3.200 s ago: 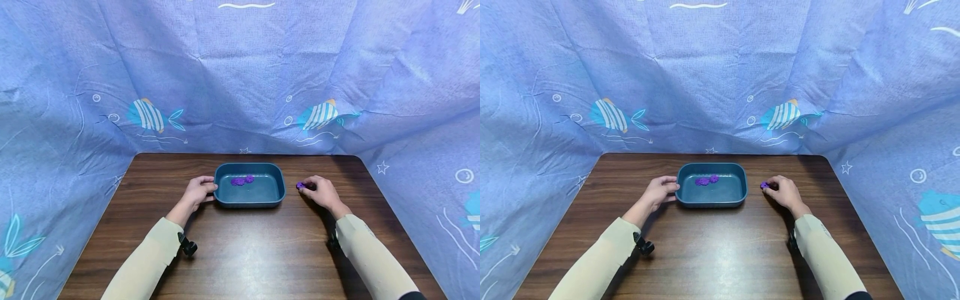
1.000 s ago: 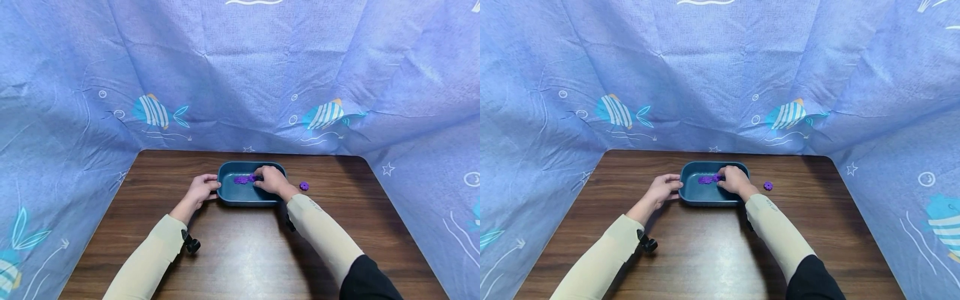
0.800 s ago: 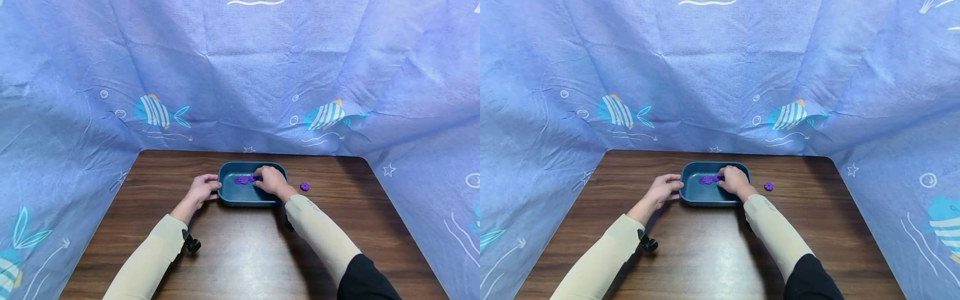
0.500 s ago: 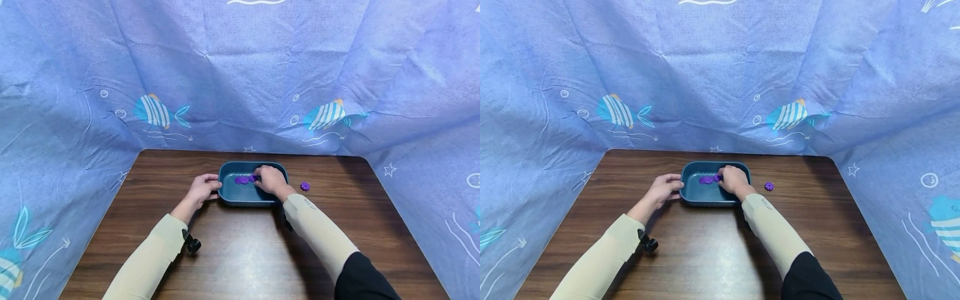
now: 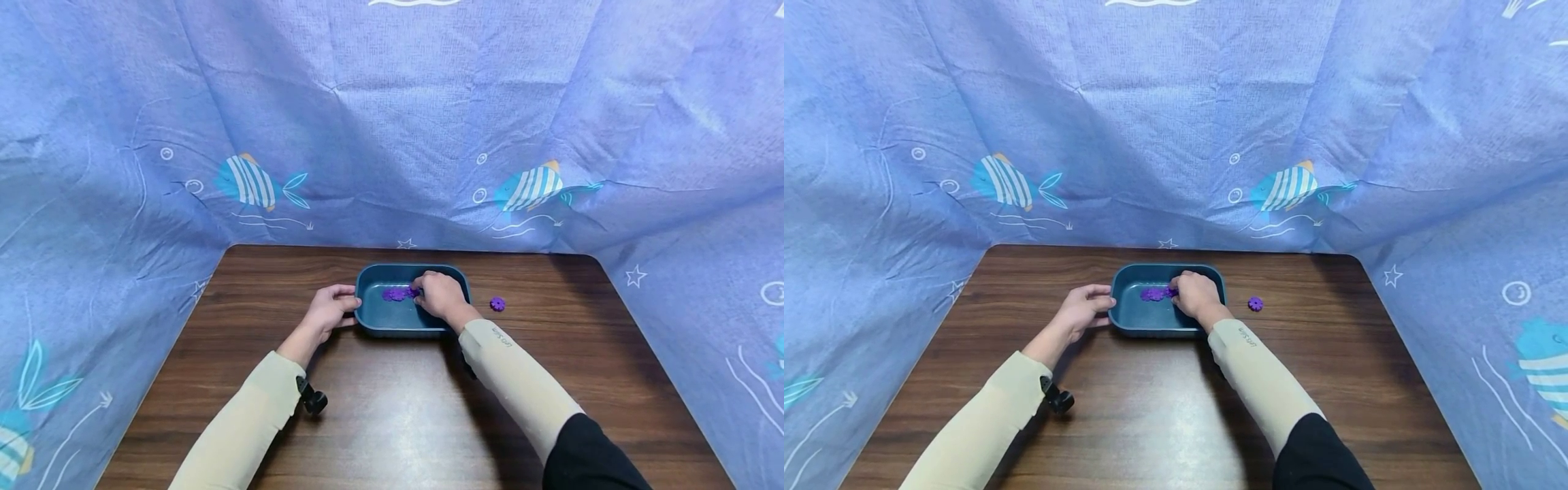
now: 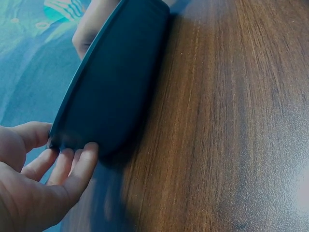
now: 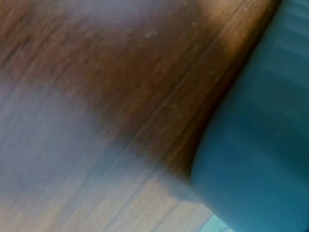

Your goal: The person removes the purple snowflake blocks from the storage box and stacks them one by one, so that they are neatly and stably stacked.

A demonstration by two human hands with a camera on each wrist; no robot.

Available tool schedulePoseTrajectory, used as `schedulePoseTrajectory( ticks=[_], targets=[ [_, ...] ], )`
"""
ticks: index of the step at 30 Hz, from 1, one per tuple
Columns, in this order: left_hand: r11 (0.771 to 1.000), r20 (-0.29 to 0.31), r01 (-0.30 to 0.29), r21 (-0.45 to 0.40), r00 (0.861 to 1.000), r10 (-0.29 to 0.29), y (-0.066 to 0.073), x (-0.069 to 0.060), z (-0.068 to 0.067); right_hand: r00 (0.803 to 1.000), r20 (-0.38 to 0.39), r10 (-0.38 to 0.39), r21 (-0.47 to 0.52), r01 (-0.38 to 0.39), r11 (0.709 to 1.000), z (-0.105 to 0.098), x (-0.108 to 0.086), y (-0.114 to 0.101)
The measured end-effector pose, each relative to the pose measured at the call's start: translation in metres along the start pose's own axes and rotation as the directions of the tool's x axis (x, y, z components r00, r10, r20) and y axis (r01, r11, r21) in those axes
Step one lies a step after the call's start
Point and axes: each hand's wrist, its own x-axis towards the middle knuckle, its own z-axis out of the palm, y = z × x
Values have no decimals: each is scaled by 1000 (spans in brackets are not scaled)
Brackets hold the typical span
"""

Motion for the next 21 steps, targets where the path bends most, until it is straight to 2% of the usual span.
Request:
schedulePoseTrajectory(
  ticks=[12, 21],
  targets=[
    [1000, 1, -11, -7, 1000, 11, 0, 0, 0, 1000, -13, 5, 6, -5, 1000, 2, 2, 2],
    [1000, -5, -4, 0, 1000, 4, -1, 0, 0, 1000, -21, 16, 58, -15, 998, 2, 2, 3]
  ],
)
